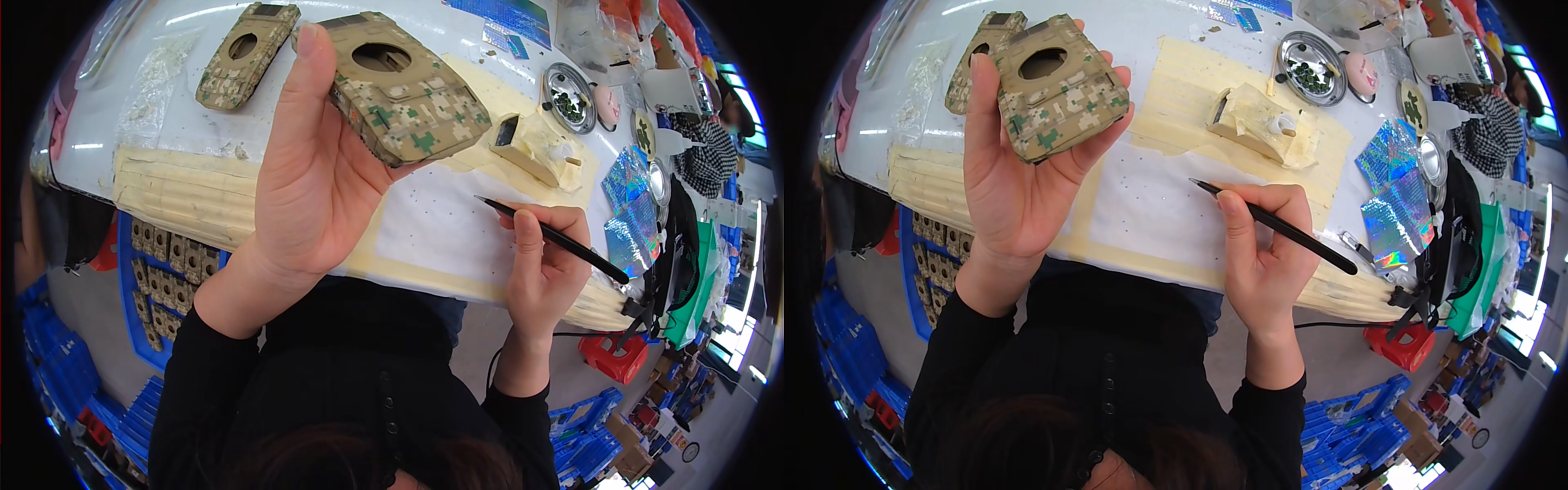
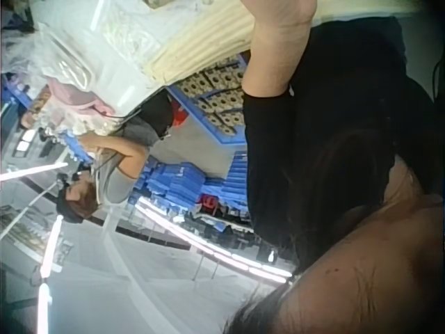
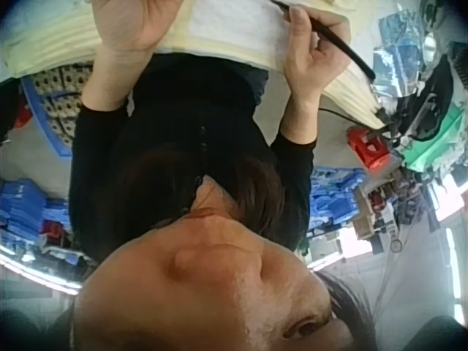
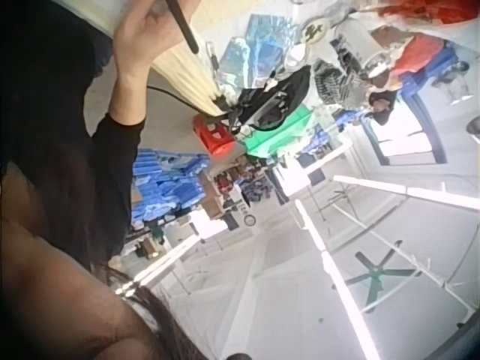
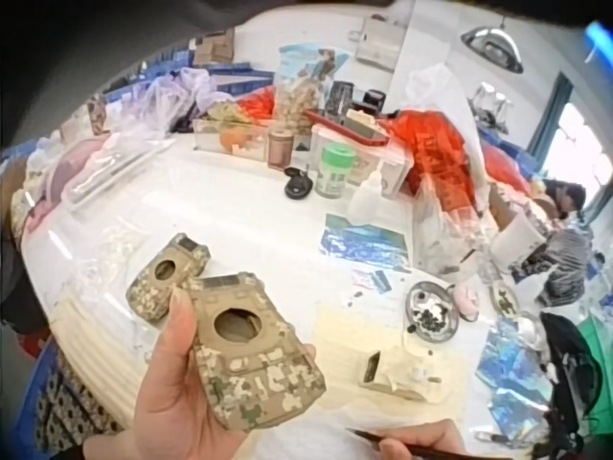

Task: The recorder is applying holographic stickers and using a detailing tool to decorate a toy tank turret.

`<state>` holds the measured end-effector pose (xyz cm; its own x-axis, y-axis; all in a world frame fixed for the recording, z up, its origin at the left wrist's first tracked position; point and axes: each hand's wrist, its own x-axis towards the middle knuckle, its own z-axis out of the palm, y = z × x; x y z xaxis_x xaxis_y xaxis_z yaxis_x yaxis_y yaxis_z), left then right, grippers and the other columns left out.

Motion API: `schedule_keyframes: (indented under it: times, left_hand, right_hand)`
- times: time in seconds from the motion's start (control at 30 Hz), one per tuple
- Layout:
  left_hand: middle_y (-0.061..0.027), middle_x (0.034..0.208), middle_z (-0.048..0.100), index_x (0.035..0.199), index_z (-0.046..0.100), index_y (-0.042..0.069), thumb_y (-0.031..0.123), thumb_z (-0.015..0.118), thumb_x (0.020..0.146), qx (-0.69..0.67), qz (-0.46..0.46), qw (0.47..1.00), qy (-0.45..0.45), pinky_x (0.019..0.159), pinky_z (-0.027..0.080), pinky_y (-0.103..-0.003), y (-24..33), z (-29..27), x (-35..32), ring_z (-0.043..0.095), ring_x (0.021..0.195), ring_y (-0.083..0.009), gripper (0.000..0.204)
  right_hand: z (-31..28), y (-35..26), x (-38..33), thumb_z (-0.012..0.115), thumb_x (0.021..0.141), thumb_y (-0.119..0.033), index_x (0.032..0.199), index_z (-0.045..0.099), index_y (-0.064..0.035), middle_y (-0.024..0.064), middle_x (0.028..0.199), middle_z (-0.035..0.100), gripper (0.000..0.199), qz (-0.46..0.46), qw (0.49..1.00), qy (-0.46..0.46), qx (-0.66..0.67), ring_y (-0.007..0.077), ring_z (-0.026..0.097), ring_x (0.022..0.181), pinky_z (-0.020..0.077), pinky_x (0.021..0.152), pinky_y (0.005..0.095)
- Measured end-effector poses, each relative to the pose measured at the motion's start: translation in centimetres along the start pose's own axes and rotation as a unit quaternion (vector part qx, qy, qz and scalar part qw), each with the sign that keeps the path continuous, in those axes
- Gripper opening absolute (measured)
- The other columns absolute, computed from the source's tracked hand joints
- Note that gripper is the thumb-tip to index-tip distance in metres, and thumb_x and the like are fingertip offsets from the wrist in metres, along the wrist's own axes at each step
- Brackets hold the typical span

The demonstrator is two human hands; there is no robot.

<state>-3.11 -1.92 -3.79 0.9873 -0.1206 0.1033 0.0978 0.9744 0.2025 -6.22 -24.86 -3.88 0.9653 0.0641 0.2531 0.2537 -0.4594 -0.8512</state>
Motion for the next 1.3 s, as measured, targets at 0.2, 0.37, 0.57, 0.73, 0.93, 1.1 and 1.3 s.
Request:
schedule_keyframes:
  times: [0.2, 0.37, 0.57, 0.73, 0.93, 1.1, 1.3]
  left_hand:
    - [-0.0231, 0.137, 0.055, 0.148, 0.036, -0.002, 0.054, 0.039, 0.105, 0.005, -0.004, 1.0, -0.002, 0.108, 0.05, -0.05, 0.1, -0.1, 0.0, 0.054, 0.131, -0.0373, 0.071]
    - [-0.0231, 0.136, 0.055, 0.148, 0.036, -0.002, 0.054, 0.04, 0.105, 0.005, -0.001, 1.0, -0.001, 0.108, 0.05, -0.05, 0.1, 0.0, 0.0, 0.054, 0.131, -0.0375, 0.071]
    - [-0.0232, 0.137, 0.055, 0.148, 0.036, -0.002, 0.054, 0.04, 0.105, 0.005, -0.004, 1.0, 0.002, 0.108, 0.051, -0.05, 0.1, -0.1, 0.1, 0.053, 0.131, -0.038, 0.07]
    - [-0.0226, 0.135, 0.056, 0.147, 0.039, -0.001, 0.053, 0.04, 0.105, 0.008, -0.019, 1.0, 0.01, 0.107, 0.051, -0.05, 0.0, -0.2, 0.0, 0.055, 0.13, -0.0374, 0.068]
    - [-0.0167, 0.131, 0.061, 0.146, 0.042, 0.003, 0.058, 0.037, 0.104, 0.247, -0.034, 0.963, 0.104, 0.102, 0.055, -0.047, -0.8, 1.9, -0.1, 0.06, 0.125, -0.0317, 0.069]
    - [-0.0089, 0.129, 0.06, 0.148, 0.04, 0.009, 0.062, 0.035, 0.103, 0.288, -0.062, 0.951, 0.094, 0.095, 0.059, -0.042, -1.1, 2.4, -0.2, 0.065, 0.115, -0.0212, 0.07]
    - [-0.0066, 0.128, 0.057, 0.149, 0.037, 0.009, 0.062, 0.037, 0.103, 0.298, -0.07, 0.942, 0.135, 0.094, 0.059, -0.04, -1.3, 3.3, -0.2, 0.064, 0.115, -0.0178, 0.07]
  right_hand:
    - [0.0, -0.1, 0.0, 0.065, 0.099, -0.01, 0.101, 0.057, 0.0036, 0.0141, 0.094, 0.072, 0.015, 0.004, 1.0, -0.004, 0.01, 0.0152, 0.069, 0.083, 0.0529, 0.078, 0.0253]
    - [-0.1, 0.0, 0.0, 0.065, 0.099, -0.01, 0.101, 0.057, 0.0035, 0.0151, 0.094, 0.072, 0.016, -0.002, 1.0, -0.003, 0.003, 0.0156, 0.069, 0.083, 0.0524, 0.076, 0.0251]
    - [0.0, -0.3, 0.1, 0.066, 0.098, -0.009, 0.098, 0.059, 0.0031, 0.0123, 0.091, 0.07, 0.014, 0.0, 1.0, 0.011, 0.022, 0.0138, 0.067, 0.081, 0.05, 0.073, 0.0235]
    - [-0.1, -0.9, 0.3, 0.067, 0.097, -0.006, 0.095, 0.061, 0.0035, 0.0088, 0.088, 0.067, 0.012, 0.025, 0.997, 0.012, 0.074, 0.0124, 0.065, 0.082, 0.0502, 0.075, 0.0235]
    - [-1.1, -2.5, 1.1, 0.064, 0.099, -0.009, 0.099, 0.055, 0.003, 0.0161, 0.092, 0.071, 0.015, 0.006, 0.984, 0.028, 0.174, 0.0165, 0.069, 0.08, 0.0536, 0.075, 0.0256]
    - [-1.9, -5.4, 3.2, 0.065, 0.098, -0.009, 0.102, 0.049, 0.0035, 0.0253, 0.093, 0.071, 0.02, -0.123, 0.966, 0.009, 0.227, 0.0258, 0.073, 0.078, 0.0596, 0.069, 0.0313]
    - [-0.5, -7.3, 5.6, 0.058, 0.102, -0.018, 0.099, 0.047, 0.003, 0.0276, 0.089, 0.07, 0.023, -0.207, 0.966, -0.068, 0.137, 0.0292, 0.074, 0.075, 0.0621, 0.062, 0.0325]
